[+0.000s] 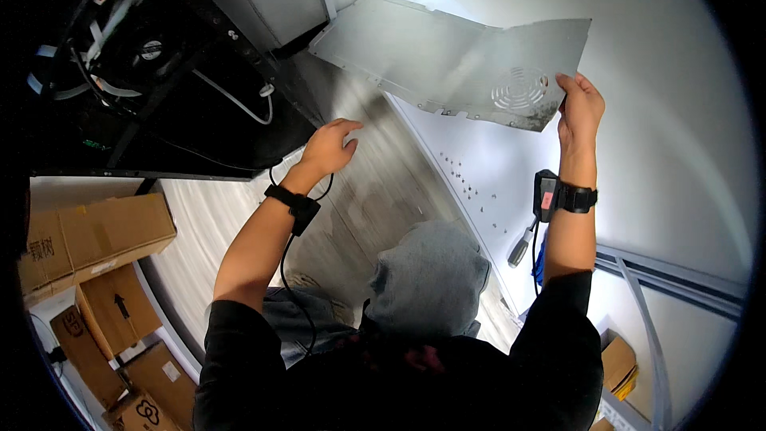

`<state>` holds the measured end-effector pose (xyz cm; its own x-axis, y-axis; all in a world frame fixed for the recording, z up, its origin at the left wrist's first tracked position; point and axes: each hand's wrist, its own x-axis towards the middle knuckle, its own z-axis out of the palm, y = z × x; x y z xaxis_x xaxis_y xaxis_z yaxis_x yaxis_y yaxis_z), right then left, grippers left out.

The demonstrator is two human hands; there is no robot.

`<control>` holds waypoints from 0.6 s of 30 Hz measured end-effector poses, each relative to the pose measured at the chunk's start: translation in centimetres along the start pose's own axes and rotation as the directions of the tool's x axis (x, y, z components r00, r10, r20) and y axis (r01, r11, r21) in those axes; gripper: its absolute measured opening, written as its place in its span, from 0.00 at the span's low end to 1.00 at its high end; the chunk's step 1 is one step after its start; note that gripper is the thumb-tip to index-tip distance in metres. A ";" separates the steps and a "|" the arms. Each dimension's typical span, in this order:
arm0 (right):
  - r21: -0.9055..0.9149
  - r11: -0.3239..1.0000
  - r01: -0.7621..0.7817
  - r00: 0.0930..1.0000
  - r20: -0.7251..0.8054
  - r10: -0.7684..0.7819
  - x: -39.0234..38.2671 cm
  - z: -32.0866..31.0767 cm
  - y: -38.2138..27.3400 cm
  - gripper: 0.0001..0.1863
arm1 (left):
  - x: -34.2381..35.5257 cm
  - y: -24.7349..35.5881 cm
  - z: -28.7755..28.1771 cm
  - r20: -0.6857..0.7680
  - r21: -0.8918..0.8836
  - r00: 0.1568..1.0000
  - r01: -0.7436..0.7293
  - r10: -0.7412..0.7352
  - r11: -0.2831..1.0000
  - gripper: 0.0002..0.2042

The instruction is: The person cleans the interior of a computer case using a blue cloth, wiping various internal surfaces and components. They then reattach the metal side panel and secure it with screws.

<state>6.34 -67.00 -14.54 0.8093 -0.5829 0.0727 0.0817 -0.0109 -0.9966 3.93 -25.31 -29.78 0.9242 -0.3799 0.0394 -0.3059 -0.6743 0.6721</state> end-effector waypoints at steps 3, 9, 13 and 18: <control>-0.021 0.999 0.030 0.999 0.038 -0.029 -0.1 1.9 -3.7 0.04 | 0.0 -0.3 -1.6 0.017 -0.027 1.000 -0.006 0.006 1.000 0.16; -0.083 0.986 0.145 0.986 0.099 -0.137 -0.1 5.3 -11.3 0.05 | -1.1 -1.3 -4.2 -0.018 -0.126 0.999 -0.047 0.045 0.991 0.16; -0.260 0.922 0.288 0.952 0.178 -0.248 2.6 7.1 -16.4 0.06 | -1.5 -1.7 -6.1 -0.060 -0.154 0.996 -0.078 0.069 0.985 0.16; -0.428 0.806 0.408 0.913 0.193 -0.359 -0.7 11.8 -23.4 0.08 | -2.2 -1.4 -8.1 -0.115 -0.170 0.990 -0.104 0.085 0.980 0.16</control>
<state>10.71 -56.79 9.23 0.8218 -0.3718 0.4318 0.1465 -0.5944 -0.7907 4.20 -18.47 -24.81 0.9149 -0.3607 0.1810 -0.3569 -0.5137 0.7802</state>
